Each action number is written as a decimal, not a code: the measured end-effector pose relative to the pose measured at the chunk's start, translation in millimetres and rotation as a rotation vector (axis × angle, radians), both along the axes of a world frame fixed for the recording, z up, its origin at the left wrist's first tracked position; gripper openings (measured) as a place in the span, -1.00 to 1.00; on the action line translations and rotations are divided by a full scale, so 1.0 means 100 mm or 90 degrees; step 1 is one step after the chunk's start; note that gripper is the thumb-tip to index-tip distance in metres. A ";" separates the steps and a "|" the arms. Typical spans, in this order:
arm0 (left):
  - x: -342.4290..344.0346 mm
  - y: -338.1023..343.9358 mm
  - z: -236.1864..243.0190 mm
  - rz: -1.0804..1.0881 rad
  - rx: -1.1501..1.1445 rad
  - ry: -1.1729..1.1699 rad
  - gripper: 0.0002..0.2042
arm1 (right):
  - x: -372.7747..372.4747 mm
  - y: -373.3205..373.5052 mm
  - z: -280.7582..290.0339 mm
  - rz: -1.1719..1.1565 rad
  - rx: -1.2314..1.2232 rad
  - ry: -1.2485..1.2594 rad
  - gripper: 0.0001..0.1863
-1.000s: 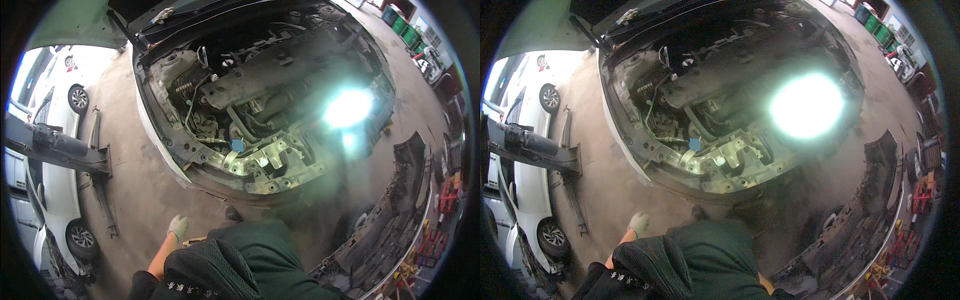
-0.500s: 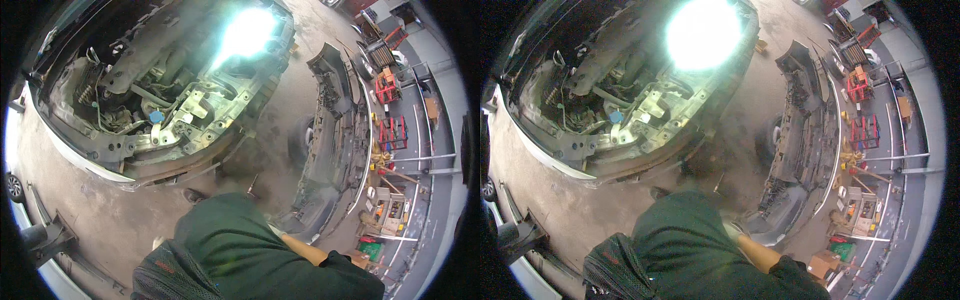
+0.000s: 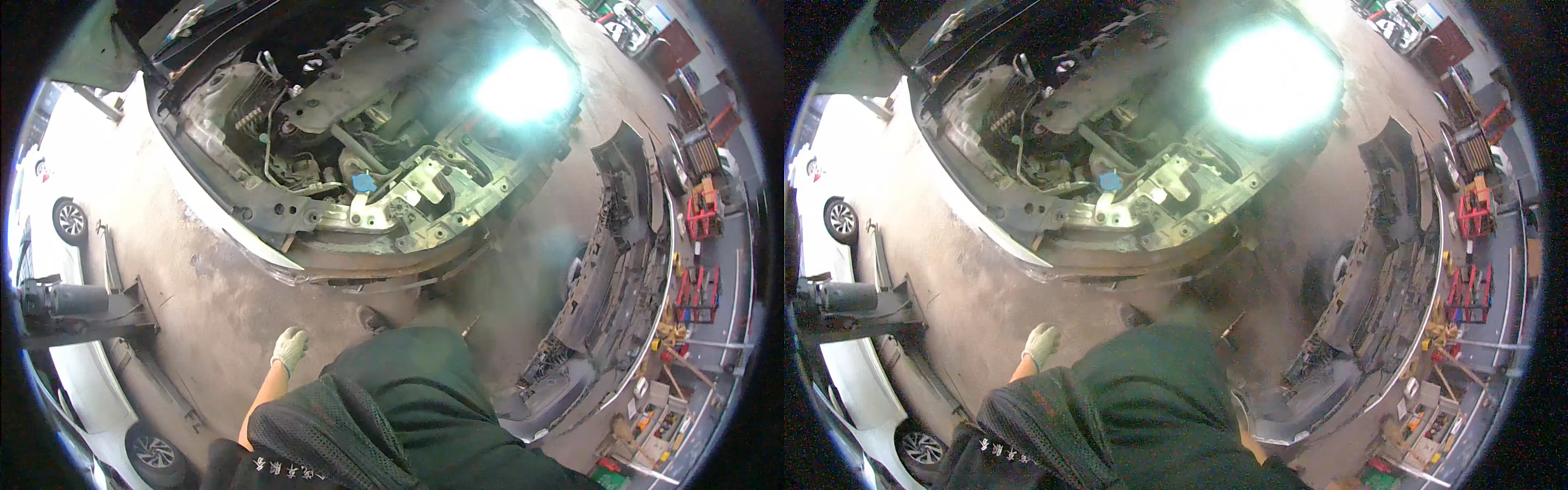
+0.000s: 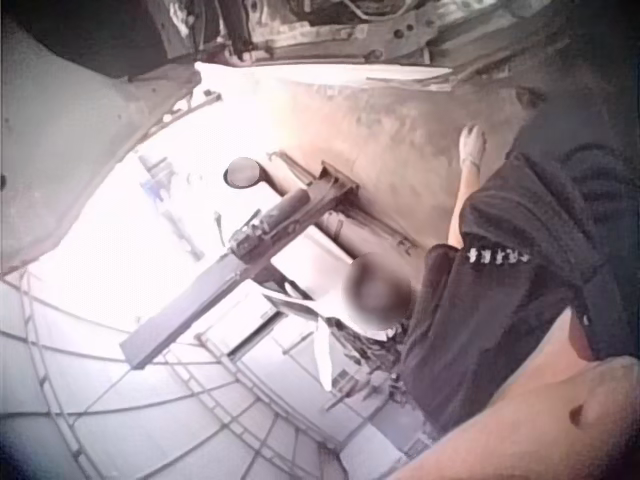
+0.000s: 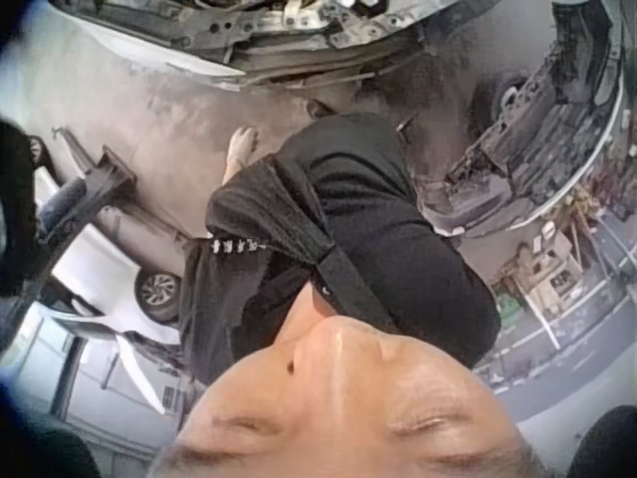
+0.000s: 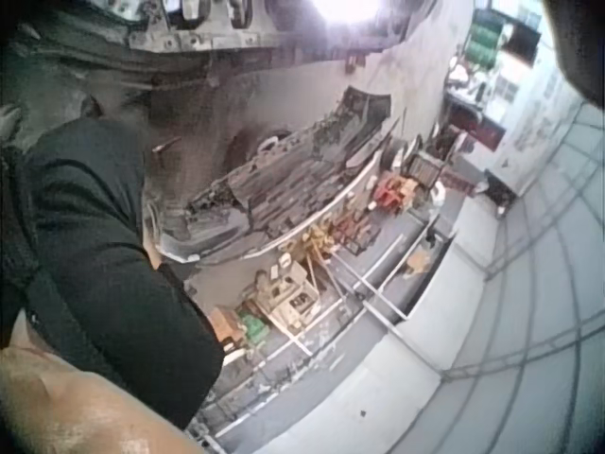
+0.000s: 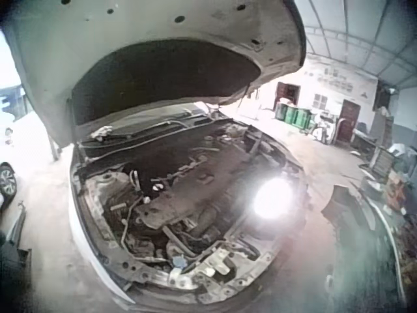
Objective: The person removes several components from the front of a car with its hood open. They use a wrench to loosen bolts, detach a plastic cover, and remove a metal crossbar from the engine bay area.
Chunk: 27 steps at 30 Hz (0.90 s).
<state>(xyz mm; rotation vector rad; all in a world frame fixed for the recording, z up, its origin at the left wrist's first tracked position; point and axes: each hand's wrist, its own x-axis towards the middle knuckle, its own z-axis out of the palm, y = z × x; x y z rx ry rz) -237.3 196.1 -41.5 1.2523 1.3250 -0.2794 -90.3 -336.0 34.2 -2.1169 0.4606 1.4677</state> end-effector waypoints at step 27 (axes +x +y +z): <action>1.29 -0.19 1.35 -0.394 0.222 -0.186 -0.58 | 1.55 0.49 1.10 0.426 0.393 -0.286 -0.73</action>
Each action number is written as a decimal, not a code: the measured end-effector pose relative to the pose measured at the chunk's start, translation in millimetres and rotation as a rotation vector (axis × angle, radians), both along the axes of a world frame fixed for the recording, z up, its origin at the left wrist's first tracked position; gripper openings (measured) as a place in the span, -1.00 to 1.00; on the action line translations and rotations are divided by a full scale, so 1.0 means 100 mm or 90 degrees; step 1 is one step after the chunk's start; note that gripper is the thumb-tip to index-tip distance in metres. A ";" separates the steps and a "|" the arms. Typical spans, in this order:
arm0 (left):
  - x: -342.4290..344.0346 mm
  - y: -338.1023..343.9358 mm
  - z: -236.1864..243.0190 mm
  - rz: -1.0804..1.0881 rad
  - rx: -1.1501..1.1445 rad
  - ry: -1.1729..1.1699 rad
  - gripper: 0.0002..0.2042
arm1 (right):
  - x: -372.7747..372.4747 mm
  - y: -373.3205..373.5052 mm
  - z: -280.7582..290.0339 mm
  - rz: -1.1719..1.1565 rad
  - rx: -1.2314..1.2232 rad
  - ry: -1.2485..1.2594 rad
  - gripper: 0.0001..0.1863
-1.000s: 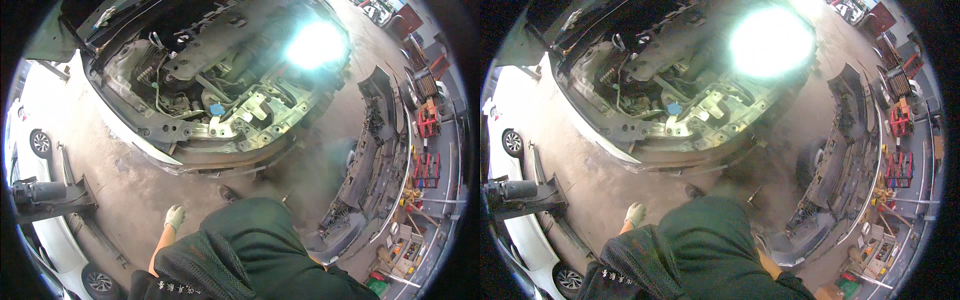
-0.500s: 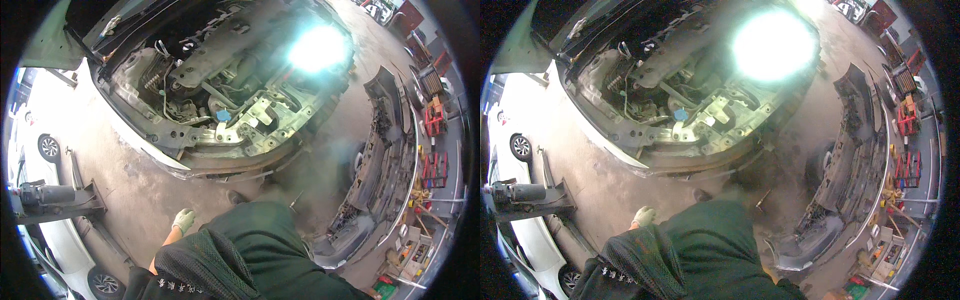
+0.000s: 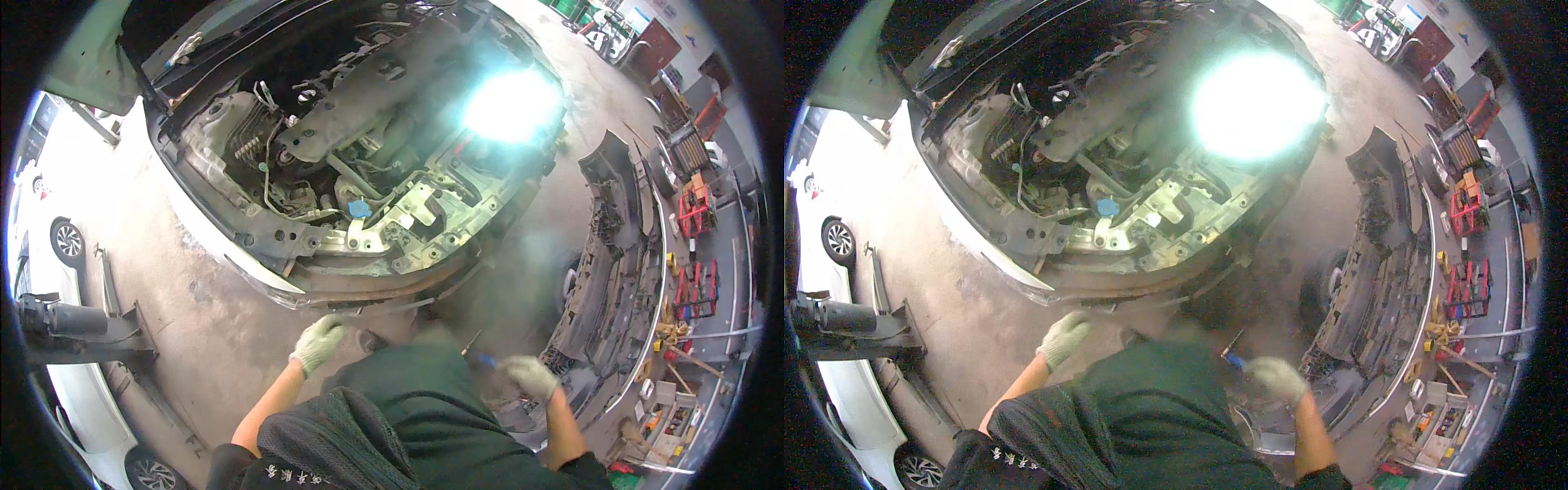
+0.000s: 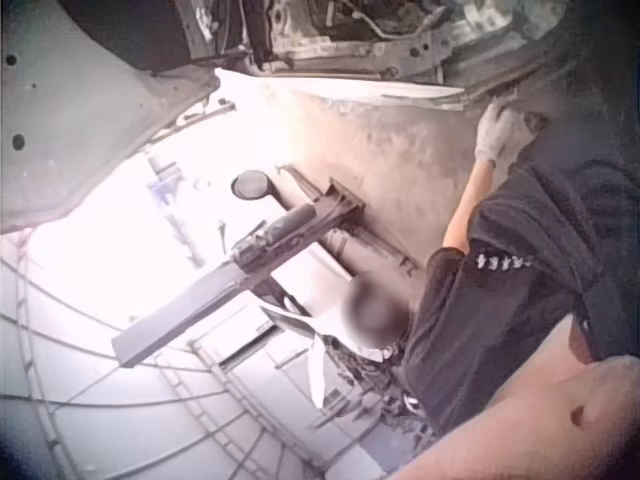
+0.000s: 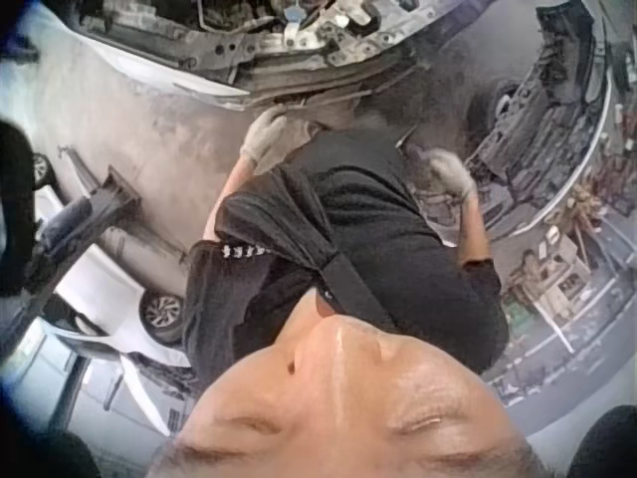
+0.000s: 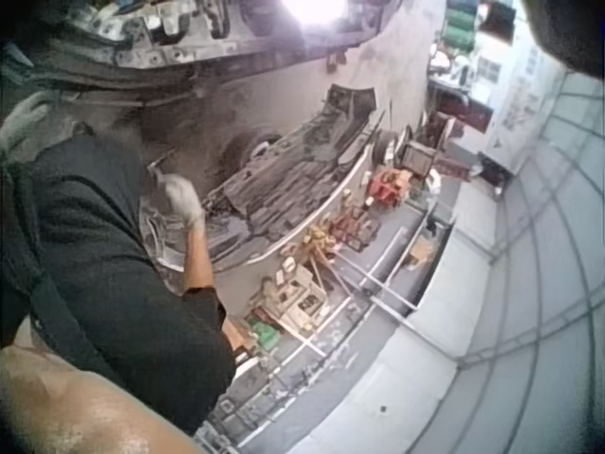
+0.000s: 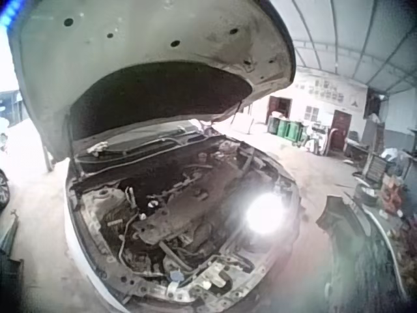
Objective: The person removes several components from the front of a car with its hood open. They use a wrench to loosen bolts, detach a plastic cover, and remove a metal crossbar from the engine bay area.
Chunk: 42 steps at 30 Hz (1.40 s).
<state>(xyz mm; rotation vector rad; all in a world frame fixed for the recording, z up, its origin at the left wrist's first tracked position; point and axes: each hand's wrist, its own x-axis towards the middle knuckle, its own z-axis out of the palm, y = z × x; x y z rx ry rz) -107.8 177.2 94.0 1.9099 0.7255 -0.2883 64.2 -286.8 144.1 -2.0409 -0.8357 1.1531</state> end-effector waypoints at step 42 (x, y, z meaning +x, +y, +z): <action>1.63 -0.13 -0.84 -0.059 0.119 0.061 -0.65 | 1.24 3.20 -0.41 -0.107 0.092 -0.451 -0.43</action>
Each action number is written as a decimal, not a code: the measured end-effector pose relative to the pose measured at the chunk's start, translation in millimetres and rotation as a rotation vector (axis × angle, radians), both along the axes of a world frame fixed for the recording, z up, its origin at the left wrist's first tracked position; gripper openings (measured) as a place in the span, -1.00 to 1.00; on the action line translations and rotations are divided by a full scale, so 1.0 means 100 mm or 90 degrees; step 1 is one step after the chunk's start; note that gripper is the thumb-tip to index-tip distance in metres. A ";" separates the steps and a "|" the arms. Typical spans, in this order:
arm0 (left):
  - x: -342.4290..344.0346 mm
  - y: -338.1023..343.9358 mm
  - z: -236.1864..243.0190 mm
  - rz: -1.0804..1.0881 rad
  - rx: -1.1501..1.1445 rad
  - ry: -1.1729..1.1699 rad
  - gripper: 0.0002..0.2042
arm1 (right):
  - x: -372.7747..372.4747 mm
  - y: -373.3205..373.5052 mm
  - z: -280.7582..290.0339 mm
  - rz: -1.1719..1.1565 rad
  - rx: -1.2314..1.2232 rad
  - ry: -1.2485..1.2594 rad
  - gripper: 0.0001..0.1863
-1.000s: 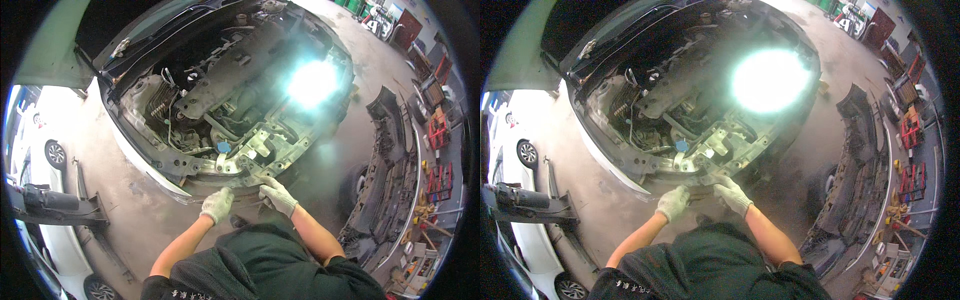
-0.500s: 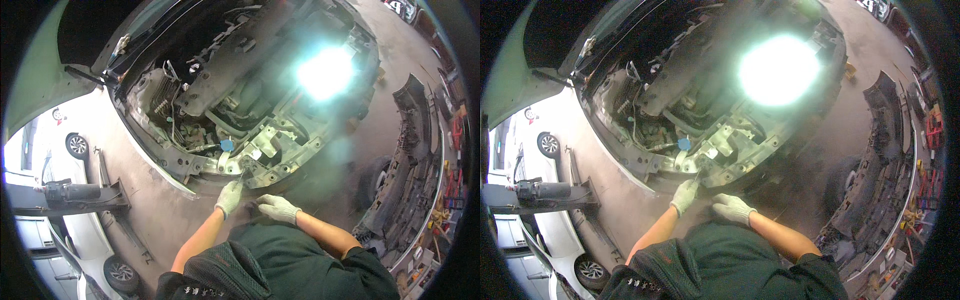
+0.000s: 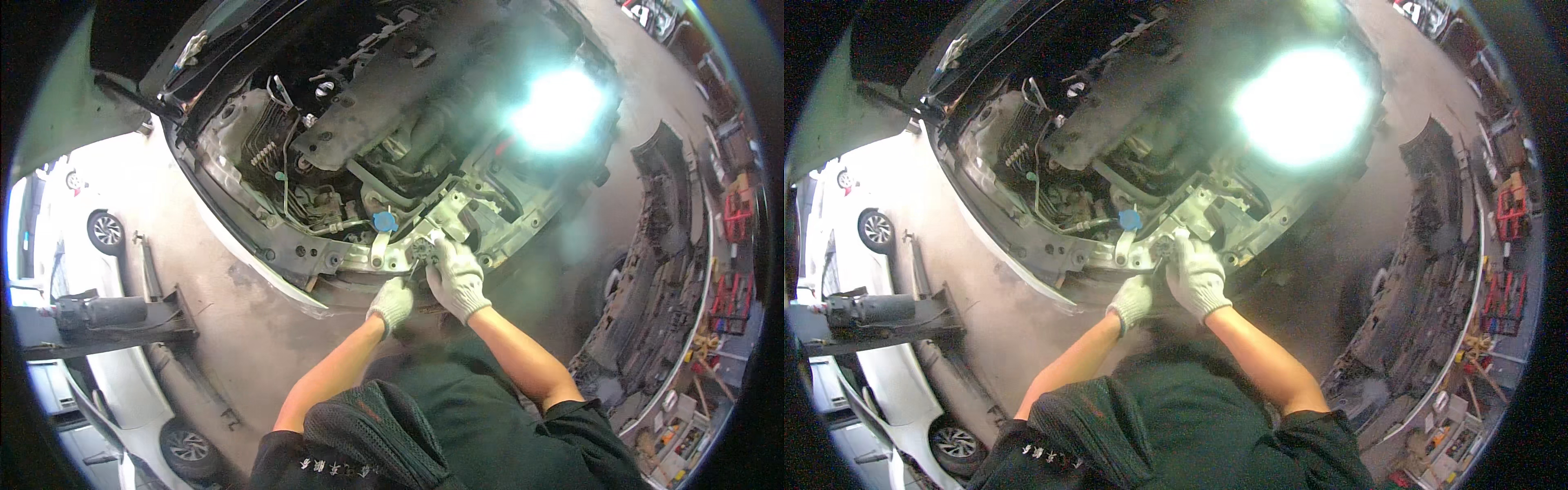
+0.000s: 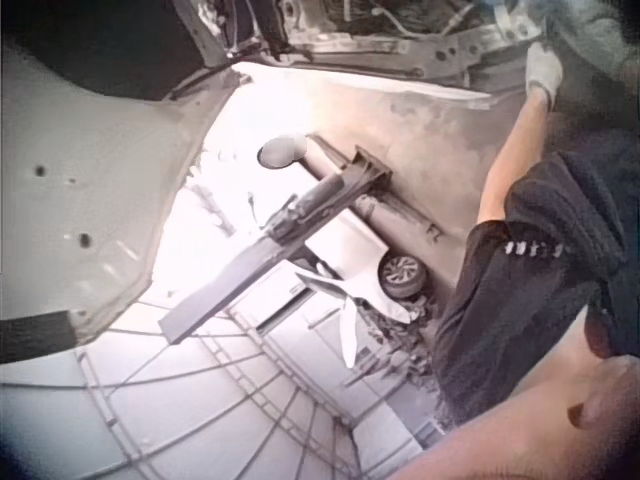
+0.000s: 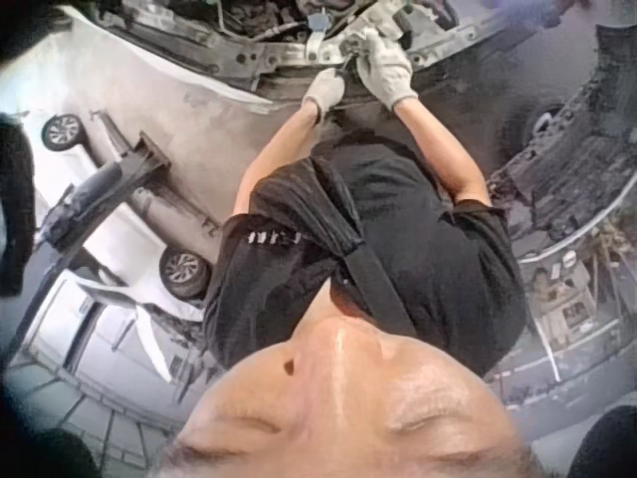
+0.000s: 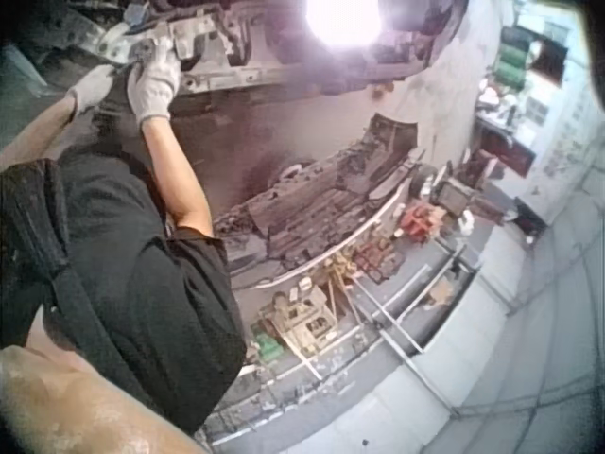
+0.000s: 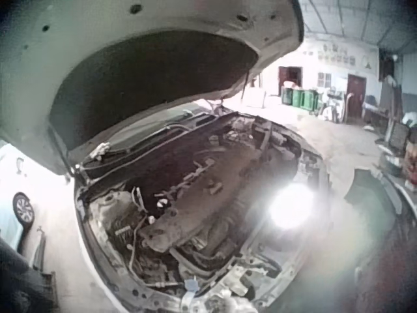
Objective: The person removes several components from the front of a car with its hood open. They use a wrench to loosen bolts, detach a plastic cover, and remove a metal crossbar from the engine bay area.
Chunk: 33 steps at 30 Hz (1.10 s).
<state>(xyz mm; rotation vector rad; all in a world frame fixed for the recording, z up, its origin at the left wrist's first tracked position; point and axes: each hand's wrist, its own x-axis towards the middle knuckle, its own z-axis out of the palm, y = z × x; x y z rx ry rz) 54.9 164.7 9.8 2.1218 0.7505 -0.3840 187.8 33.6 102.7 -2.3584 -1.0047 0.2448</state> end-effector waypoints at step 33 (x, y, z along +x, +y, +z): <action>-0.29 -0.01 0.80 0.165 -0.053 -0.113 -0.54 | 0.06 0.33 -0.22 0.007 -0.358 -0.005 -0.29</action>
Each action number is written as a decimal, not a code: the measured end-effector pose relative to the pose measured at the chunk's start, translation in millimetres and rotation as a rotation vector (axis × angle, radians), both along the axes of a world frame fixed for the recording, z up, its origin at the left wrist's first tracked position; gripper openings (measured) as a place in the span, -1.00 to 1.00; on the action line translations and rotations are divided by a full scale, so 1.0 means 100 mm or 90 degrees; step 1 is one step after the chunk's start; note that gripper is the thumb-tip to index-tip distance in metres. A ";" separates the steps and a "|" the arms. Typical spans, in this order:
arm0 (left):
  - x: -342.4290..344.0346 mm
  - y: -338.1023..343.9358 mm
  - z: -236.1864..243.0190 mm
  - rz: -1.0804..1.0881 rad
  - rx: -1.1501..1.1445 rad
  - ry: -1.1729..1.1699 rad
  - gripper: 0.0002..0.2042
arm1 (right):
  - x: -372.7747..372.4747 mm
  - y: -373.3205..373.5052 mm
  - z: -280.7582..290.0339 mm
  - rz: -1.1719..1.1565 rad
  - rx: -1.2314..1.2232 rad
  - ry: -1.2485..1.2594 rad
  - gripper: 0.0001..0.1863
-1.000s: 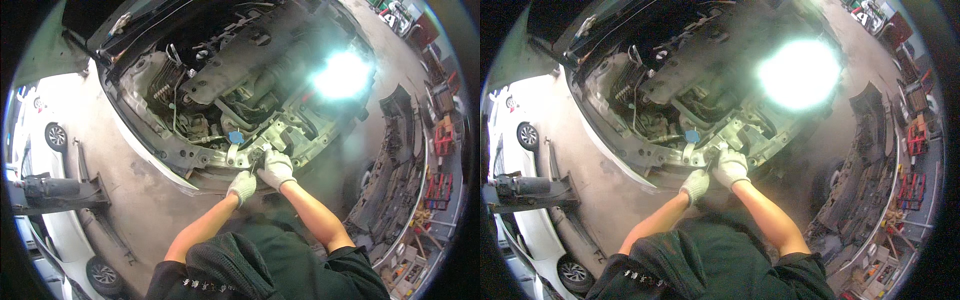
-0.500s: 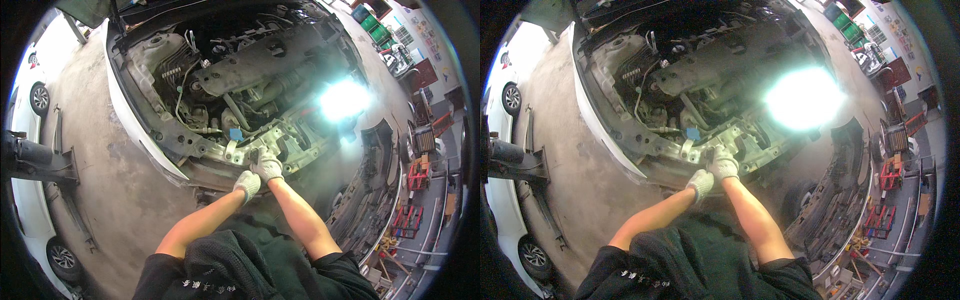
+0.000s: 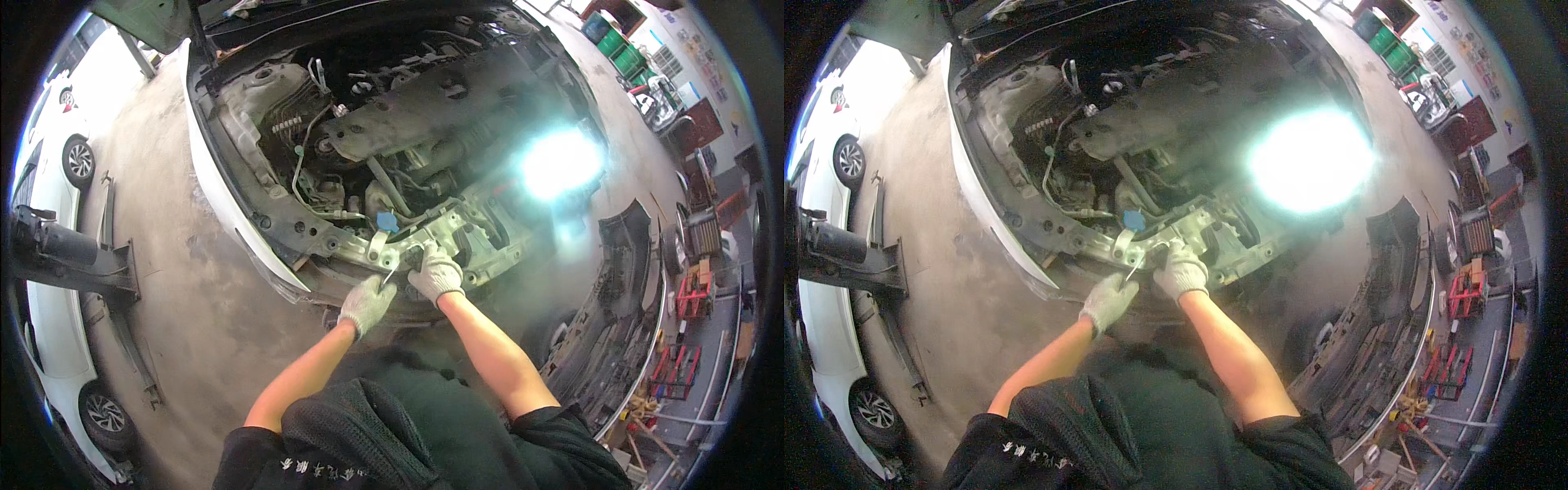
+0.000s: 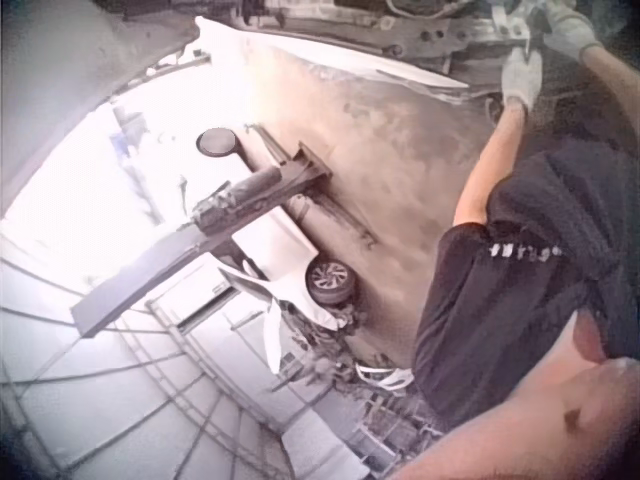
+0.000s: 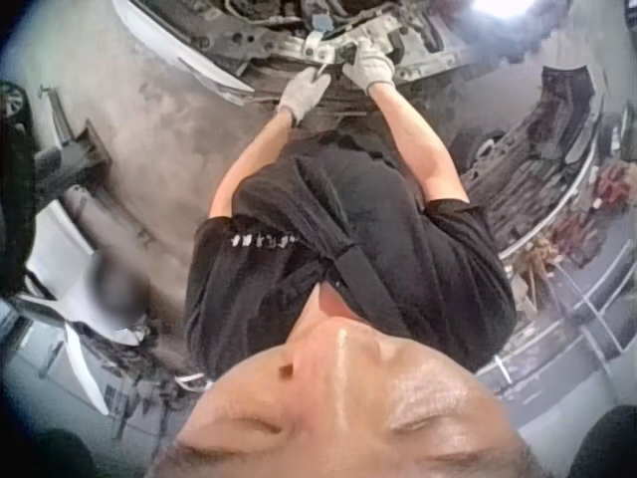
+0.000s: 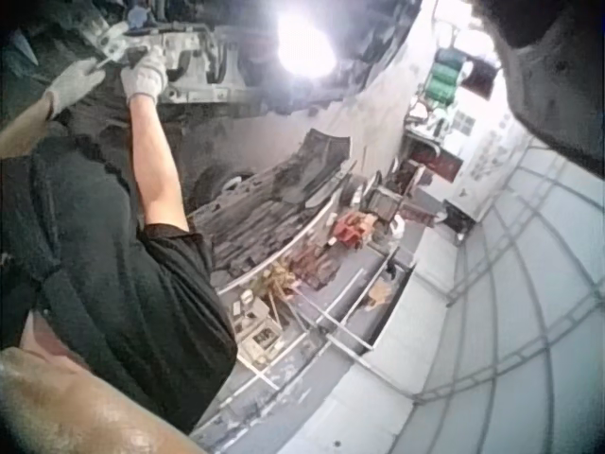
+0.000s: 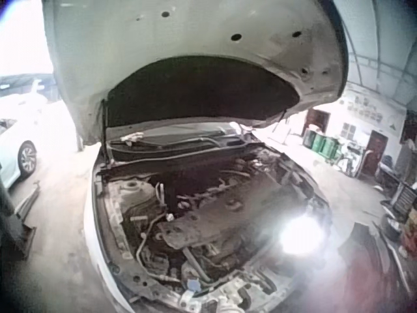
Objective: The person removes several components from the front of a car with its hood open. They use a wrench to loosen bolts, detach a plastic cover, and remove a metal crossbar from the engine bay area.
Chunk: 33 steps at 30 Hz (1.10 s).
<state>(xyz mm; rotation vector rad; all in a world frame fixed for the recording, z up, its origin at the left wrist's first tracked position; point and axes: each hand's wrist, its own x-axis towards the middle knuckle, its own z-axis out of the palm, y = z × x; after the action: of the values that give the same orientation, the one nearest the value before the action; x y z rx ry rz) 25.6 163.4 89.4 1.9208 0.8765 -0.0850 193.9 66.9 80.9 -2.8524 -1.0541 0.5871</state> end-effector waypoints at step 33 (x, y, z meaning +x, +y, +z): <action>1.23 0.56 -0.19 -0.314 0.184 0.002 -0.66 | 0.22 -0.13 0.50 0.118 -0.037 -0.021 -0.18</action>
<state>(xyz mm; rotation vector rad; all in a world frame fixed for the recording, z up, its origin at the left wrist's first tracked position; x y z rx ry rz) 148.7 219.7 70.2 2.3755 0.4139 -0.2657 215.9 54.1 131.0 -2.8420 -1.3387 0.5925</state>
